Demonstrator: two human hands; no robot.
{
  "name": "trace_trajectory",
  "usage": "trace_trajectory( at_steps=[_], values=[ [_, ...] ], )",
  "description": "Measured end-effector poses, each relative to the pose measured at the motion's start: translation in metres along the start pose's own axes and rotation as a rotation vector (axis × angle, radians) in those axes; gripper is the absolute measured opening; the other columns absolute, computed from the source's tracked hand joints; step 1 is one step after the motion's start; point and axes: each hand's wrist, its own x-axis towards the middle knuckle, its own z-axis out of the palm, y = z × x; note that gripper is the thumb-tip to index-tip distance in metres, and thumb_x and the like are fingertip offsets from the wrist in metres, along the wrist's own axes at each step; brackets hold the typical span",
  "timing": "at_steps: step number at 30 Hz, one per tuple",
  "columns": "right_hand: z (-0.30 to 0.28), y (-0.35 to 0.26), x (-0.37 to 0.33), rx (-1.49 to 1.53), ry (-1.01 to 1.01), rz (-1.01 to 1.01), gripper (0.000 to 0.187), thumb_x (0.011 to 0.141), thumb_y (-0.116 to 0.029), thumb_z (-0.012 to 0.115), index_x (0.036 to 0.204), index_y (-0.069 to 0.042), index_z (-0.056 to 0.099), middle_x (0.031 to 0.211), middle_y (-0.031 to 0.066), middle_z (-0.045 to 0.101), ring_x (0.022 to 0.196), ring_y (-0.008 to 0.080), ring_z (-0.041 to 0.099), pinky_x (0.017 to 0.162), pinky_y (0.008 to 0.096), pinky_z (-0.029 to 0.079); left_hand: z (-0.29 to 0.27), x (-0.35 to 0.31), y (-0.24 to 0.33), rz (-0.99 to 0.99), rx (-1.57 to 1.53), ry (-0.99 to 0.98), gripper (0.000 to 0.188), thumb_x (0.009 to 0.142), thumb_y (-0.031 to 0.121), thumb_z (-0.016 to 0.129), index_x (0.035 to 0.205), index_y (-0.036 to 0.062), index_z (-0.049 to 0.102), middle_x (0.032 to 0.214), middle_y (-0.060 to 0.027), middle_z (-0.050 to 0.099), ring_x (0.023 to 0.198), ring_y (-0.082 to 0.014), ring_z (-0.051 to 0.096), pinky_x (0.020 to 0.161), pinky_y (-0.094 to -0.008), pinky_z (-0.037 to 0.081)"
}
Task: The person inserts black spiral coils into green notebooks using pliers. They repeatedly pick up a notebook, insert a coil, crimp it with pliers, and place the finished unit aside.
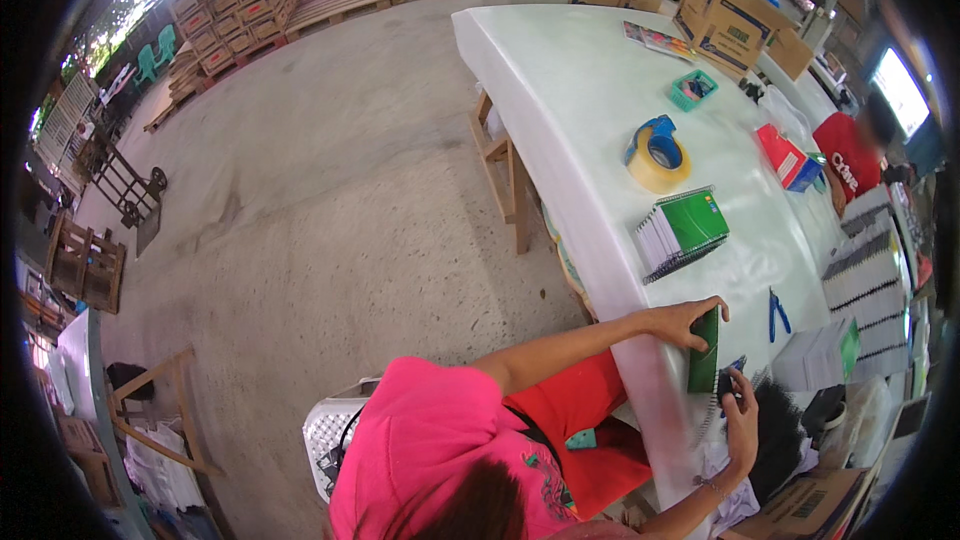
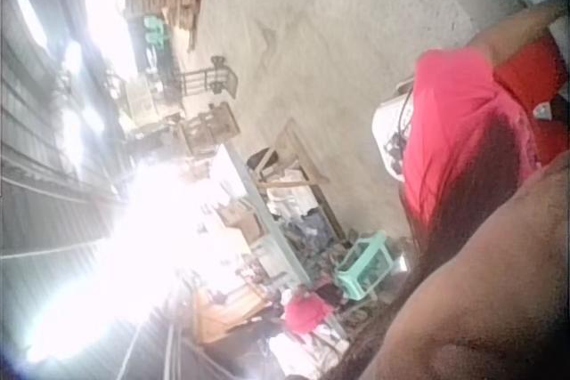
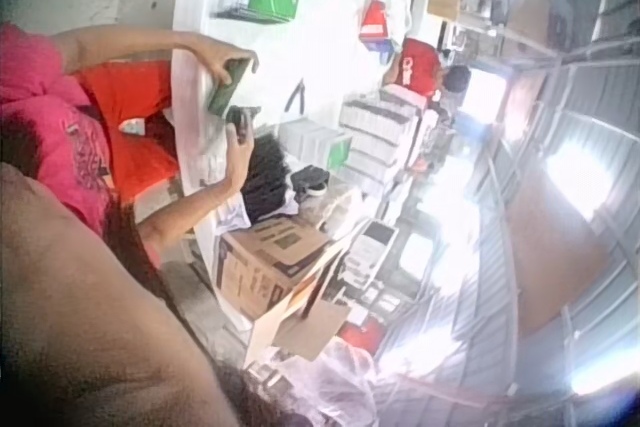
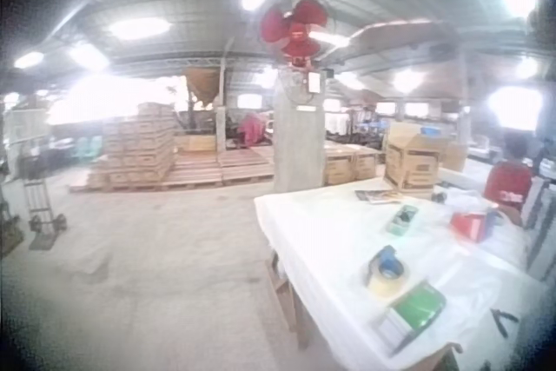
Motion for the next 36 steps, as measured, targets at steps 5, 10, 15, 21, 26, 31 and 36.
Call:
trace_trajectory(
  at_steps=[5, 10, 15, 21, 26, 31, 36],
  values=[
    [0.002, 0.024, 0.001, 0.111, -0.075, -0.129, 0.087, 0.090, -0.067, 0.055, 0.145, 0.000, 0.043, 0.142, 0.0128, 0.048, 0.128, 0.0227, 0.047, 0.104, 0.0345, 0.039, 0.001, 0.001, 0.002, -0.025, -0.006, 0.000, 0.062, 0.079, 0.013, 0.075, 0.128, 0.0115, 0.037, 0.089, -0.0088, 0.056, 0.084, -0.0201, 0.055, 0.074, -0.0358, 0.047],
    [-0.001, 0.034, -0.006, 0.353, -0.181, -0.073, 0.079, 0.098, -0.059, 0.048, 0.151, -0.002, 0.035, 0.150, 0.0098, 0.041, 0.132, 0.0199, 0.043, 0.103, 0.0341, 0.039, 0.002, 0.001, -0.002, 0.023, -0.020, 0.022, 0.058, 0.078, 0.010, 0.074, 0.123, 0.0096, 0.038, 0.091, -0.0096, 0.057, 0.086, -0.0203, 0.056, 0.075, -0.0358, 0.047],
    [-0.001, 0.026, -0.006, 0.251, -0.072, -0.093, 0.070, 0.100, -0.051, 0.049, 0.149, -0.002, 0.038, 0.148, 0.0122, 0.042, 0.129, 0.0205, 0.046, 0.102, 0.0343, 0.041, 0.001, 0.000, -0.007, 0.025, -0.032, 0.024, 0.054, 0.079, 0.011, 0.073, 0.121, 0.0085, 0.039, 0.096, -0.0103, 0.057, 0.090, -0.0205, 0.056, 0.078, -0.0361, 0.047],
    [-0.017, 0.059, 0.001, 0.868, 0.085, -0.228, 0.054, 0.097, -0.041, 0.054, 0.135, -0.001, 0.055, 0.138, 0.0143, 0.054, 0.119, 0.0220, 0.055, 0.098, 0.0343, 0.045, 0.006, 0.001, -0.013, 0.013, 0.012, 0.037, 0.053, 0.082, 0.014, 0.070, 0.124, 0.0081, 0.038, 0.101, -0.0117, 0.056, 0.095, -0.0212, 0.055, 0.083, -0.0374, 0.046],
    [-0.014, 0.009, 0.004, 0.081, 0.093, -0.020, 0.047, 0.095, -0.033, 0.057, 0.119, 0.007, 0.064, 0.125, 0.0136, 0.063, 0.114, 0.0207, 0.058, 0.102, 0.0311, 0.040, 0.006, 0.004, -0.012, -0.099, 0.029, -0.007, 0.057, 0.083, 0.019, 0.072, 0.128, 0.0090, 0.038, 0.102, -0.0127, 0.056, 0.098, -0.0232, 0.056, 0.086, -0.0390, 0.046],
    [-0.010, 0.026, 0.006, 0.620, -0.034, -0.230, 0.042, 0.094, -0.037, 0.063, 0.105, 0.003, 0.070, 0.114, 0.0104, 0.067, 0.103, 0.0167, 0.058, 0.091, 0.0302, 0.044, 0.002, 0.000, -0.008, -0.133, 0.096, 0.015, 0.056, 0.085, 0.023, 0.071, 0.128, 0.0102, 0.039, 0.103, -0.0120, 0.055, 0.099, -0.0228, 0.055, 0.089, -0.0379, 0.045],
    [-0.008, 0.011, 0.004, 0.326, 0.183, -0.027, 0.026, 0.088, -0.027, 0.071, 0.094, -0.001, 0.070, 0.107, 0.0052, 0.066, 0.088, 0.0108, 0.054, 0.074, 0.0251, 0.043, -0.003, 0.000, -0.001, -0.150, 0.082, 0.002, 0.052, 0.084, 0.022, 0.072, 0.125, 0.0097, 0.041, 0.109, -0.0081, 0.050, 0.105, -0.0181, 0.049, 0.096, -0.0339, 0.039]
  ],
)
